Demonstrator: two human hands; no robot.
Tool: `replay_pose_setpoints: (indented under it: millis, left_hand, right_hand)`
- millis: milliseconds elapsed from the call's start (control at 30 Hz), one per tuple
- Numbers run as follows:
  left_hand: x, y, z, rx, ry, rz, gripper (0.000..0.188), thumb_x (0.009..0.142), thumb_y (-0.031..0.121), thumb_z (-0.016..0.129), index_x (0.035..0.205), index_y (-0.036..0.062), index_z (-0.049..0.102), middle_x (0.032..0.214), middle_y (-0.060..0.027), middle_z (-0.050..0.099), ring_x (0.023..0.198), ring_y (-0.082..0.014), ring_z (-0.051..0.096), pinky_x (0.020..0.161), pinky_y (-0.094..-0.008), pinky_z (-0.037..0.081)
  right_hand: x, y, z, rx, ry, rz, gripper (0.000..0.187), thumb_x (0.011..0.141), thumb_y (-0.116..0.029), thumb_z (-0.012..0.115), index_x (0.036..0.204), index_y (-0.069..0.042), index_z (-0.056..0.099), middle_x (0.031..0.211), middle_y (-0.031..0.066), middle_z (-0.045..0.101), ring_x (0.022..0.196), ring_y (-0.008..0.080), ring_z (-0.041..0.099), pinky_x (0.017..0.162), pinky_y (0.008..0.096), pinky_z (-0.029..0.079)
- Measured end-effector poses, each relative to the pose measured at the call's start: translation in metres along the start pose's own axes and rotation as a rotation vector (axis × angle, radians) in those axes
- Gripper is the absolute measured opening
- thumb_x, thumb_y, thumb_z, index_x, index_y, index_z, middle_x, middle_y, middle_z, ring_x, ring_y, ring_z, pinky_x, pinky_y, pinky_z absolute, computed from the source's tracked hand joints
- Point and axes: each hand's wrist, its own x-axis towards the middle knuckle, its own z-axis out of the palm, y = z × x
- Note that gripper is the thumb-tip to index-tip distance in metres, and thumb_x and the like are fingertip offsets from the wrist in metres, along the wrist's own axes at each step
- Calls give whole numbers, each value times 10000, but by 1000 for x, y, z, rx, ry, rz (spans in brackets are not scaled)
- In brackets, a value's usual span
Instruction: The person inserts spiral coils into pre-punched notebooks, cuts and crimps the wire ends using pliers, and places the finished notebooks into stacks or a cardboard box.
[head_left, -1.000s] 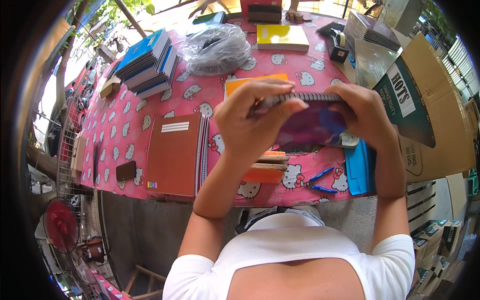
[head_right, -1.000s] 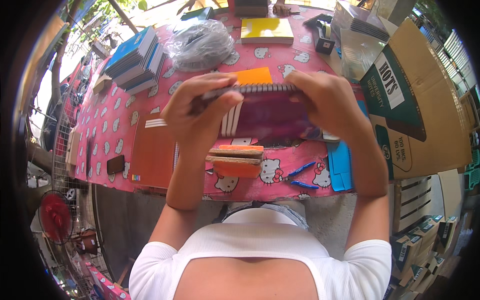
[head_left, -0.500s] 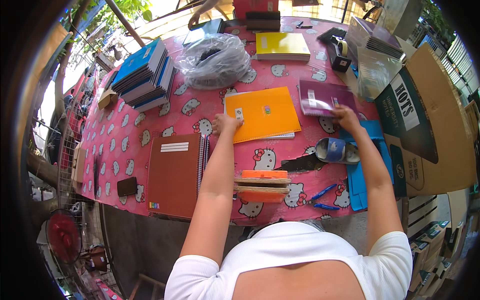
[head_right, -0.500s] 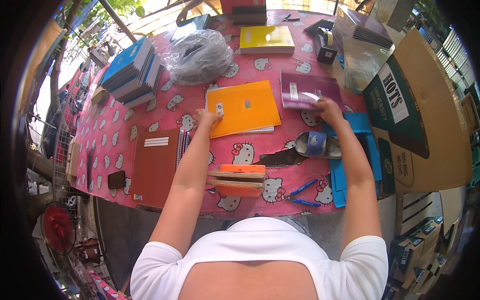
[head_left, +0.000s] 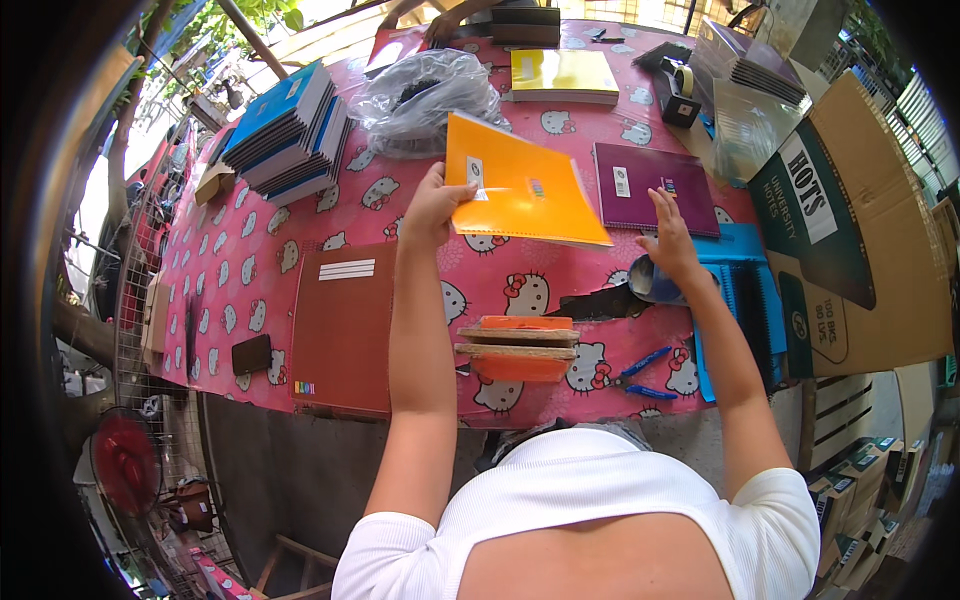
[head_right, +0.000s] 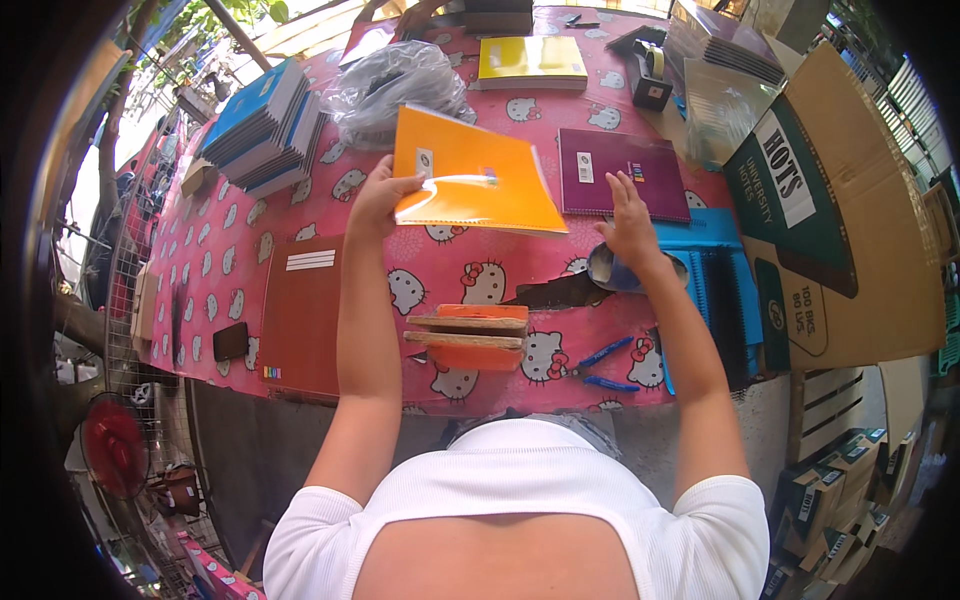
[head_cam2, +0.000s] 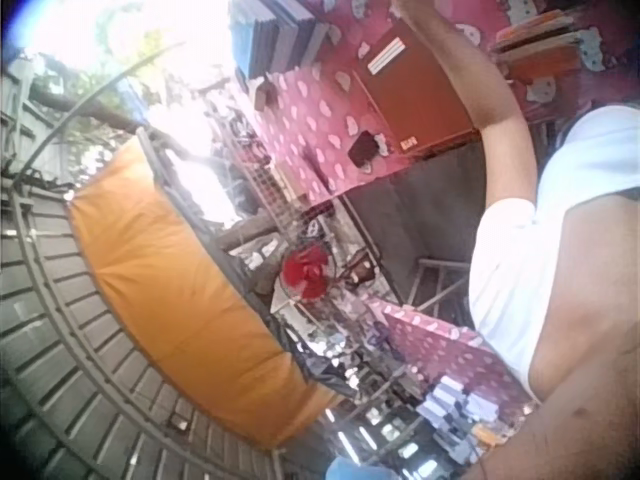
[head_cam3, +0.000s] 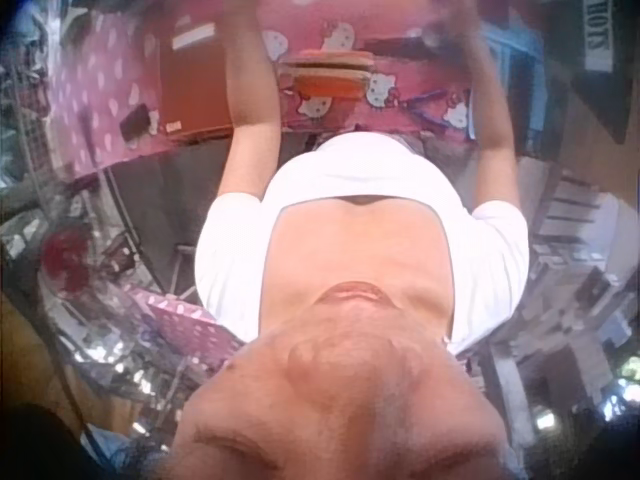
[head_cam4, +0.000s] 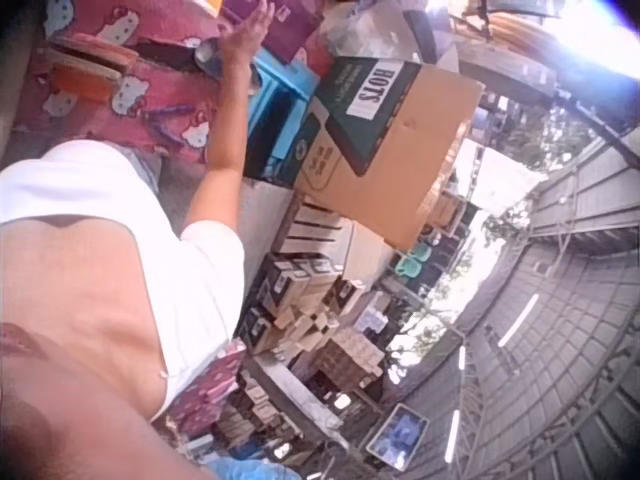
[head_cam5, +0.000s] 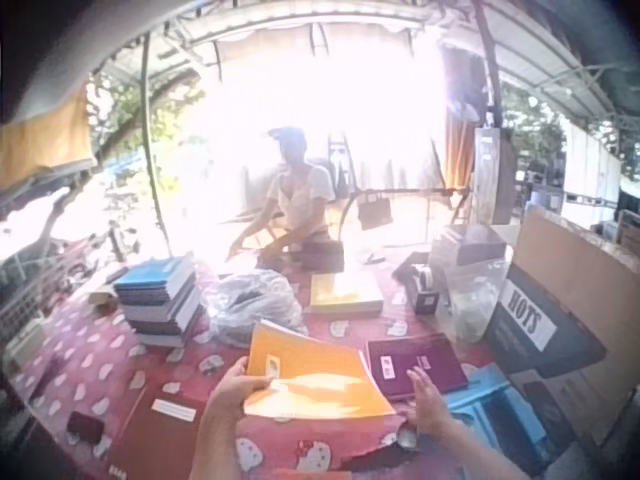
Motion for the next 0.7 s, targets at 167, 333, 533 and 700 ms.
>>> replay_pose_setpoints:
  millis: [167, 333, 533, 700]
  left_hand:
    - [-61, 28, 1, -289, -124, -90, 377, 822, -51, 602, 1174, -7, 477, 1014, -163, 631, 831, -221, 680, 716, -331, 586]
    - [-81, 11, -14, -580, -98, -305, 333, 939, 187, 533, 1207, -5, 480, 1012, -158, 631, 910, -253, 666, 799, -387, 565]
    - [-107, -4, -5, -94, 137, 113, 662, 892, 524, 562, 1373, 129, 335, 1008, -73, 569, 961, -254, 570, 878, -387, 446]
    - [-97, -37, -33, 330, 215, 344, 549, 804, 21, 701, 1265, 65, 406, 1115, -51, 547, 1071, -171, 534, 911, -337, 436]
  right_hand:
    - [10, -36, -14, 239, 437, -235, 1117, 599, -202, 875, 1439, -39, 157, 1457, 213, 259, 1343, 377, 292, 1102, 431, 271]
    - [29, -91, -84, 588, 84, -483, 430, 669, -155, 760, 1037, 5, 606, 1014, 133, 632, 1027, 261, 594, 913, 361, 441]
    - [-2, -112, -30, 856, 132, 258, 159, 819, -19, 681, 975, -22, 651, 817, -28, 638, 713, 47, 551, 623, 208, 454]
    - [-15, -117, 28, 1090, 59, 160, 190, 821, -33, 686, 1006, -25, 644, 887, -14, 664, 776, 83, 590, 679, 241, 476]
